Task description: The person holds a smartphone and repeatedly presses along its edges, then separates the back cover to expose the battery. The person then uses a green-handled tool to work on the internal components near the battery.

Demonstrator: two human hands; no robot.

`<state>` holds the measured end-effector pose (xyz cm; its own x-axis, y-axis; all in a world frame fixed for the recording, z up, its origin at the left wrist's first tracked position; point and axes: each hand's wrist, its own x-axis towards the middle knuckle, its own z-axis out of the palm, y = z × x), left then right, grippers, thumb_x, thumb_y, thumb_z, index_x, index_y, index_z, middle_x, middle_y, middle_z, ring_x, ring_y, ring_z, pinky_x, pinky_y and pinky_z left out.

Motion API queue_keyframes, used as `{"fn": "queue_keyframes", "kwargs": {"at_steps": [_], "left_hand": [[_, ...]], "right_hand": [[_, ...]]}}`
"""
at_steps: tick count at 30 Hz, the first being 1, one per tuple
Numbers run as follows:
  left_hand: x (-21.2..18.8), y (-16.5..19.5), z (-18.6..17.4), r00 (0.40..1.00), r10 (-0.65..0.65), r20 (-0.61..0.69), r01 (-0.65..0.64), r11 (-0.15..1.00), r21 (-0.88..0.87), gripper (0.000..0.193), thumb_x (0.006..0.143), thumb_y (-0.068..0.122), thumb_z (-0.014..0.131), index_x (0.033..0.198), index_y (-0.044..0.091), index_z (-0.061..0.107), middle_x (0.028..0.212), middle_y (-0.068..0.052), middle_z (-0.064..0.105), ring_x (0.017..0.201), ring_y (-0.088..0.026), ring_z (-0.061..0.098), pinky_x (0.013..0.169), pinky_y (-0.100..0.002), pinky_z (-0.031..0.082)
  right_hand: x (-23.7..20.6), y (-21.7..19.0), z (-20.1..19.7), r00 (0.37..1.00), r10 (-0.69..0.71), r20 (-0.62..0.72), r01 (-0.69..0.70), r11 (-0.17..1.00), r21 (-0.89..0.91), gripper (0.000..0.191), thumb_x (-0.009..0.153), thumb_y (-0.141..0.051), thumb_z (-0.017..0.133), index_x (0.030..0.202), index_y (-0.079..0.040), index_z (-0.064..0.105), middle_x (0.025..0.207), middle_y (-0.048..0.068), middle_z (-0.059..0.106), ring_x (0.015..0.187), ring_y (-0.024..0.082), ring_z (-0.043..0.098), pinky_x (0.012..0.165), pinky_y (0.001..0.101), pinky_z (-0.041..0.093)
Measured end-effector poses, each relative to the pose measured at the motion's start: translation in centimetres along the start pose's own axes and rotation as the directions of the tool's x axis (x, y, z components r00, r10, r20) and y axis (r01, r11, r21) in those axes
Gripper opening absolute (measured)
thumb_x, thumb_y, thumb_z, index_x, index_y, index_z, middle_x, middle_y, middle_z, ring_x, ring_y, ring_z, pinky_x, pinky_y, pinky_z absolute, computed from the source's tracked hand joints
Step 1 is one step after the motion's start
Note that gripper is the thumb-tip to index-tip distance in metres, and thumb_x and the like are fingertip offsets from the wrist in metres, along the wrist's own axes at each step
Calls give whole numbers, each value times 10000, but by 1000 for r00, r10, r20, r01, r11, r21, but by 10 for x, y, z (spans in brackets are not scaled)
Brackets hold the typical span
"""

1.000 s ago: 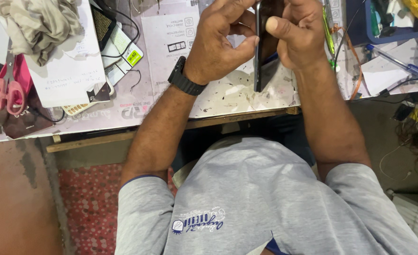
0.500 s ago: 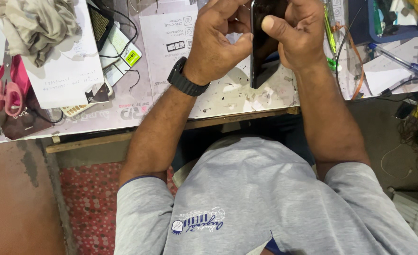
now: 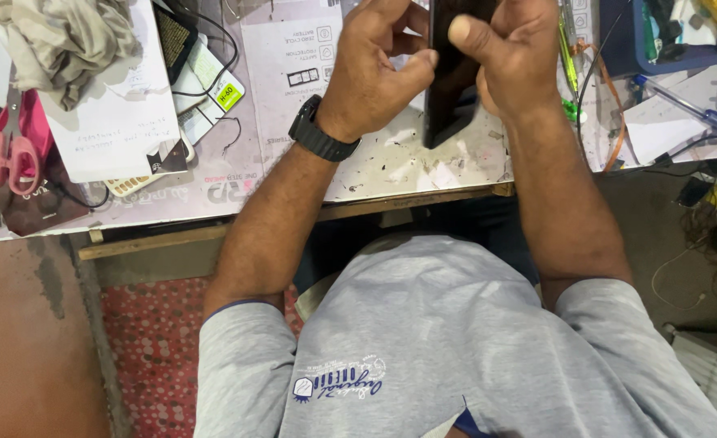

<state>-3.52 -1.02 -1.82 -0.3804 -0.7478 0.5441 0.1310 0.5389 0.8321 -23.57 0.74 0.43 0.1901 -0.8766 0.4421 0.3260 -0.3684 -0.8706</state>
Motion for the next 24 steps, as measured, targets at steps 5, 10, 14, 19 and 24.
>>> {"fn": "queue_keyframes", "kwargs": {"at_steps": [5,10,14,19,24], "left_hand": [[1,6,-6,996,-22,89,34,990,-137,705,942,269,872,1480,86,454,1356,-81,581,1123,-188,653,965,-336,590],[1,25,-9,973,118,197,-108,992,-64,1181,855,465,1015,1613,106,184,1640,-118,335,1370,-240,541,1131,-347,502],[4,33,-2,944,276,178,-309,930,198,1221,799,393,1078,1625,126,219,1594,-123,342,1452,-307,432,1224,-396,425],[4,30,5,933,346,94,-357,868,344,1112,795,214,1000,1619,147,256,1576,-90,403,1462,-292,451,1225,-389,467],[1,18,10,912,386,-141,-329,892,311,939,845,263,886,1525,76,267,1430,-147,506,1327,-289,587,1112,-383,558]], "right_hand": [[1,6,-12,971,96,-219,-55,981,188,98,1047,-35,783,1083,-3,698,1010,51,705,974,188,678,901,334,518],[0,15,-32,913,271,-306,-113,887,447,94,974,10,709,1064,-12,692,1049,60,714,1046,211,687,992,366,559],[-1,26,-42,873,363,-325,-153,837,525,107,970,1,693,1076,-5,678,1057,67,715,1056,205,689,1053,369,560],[3,29,-40,846,456,-276,-242,790,563,92,984,-61,705,1055,-9,677,1026,77,711,1008,205,684,985,353,559],[2,11,-16,846,453,-280,-287,831,476,202,978,-143,777,1093,-22,662,1041,68,703,998,205,681,969,379,580]]}}
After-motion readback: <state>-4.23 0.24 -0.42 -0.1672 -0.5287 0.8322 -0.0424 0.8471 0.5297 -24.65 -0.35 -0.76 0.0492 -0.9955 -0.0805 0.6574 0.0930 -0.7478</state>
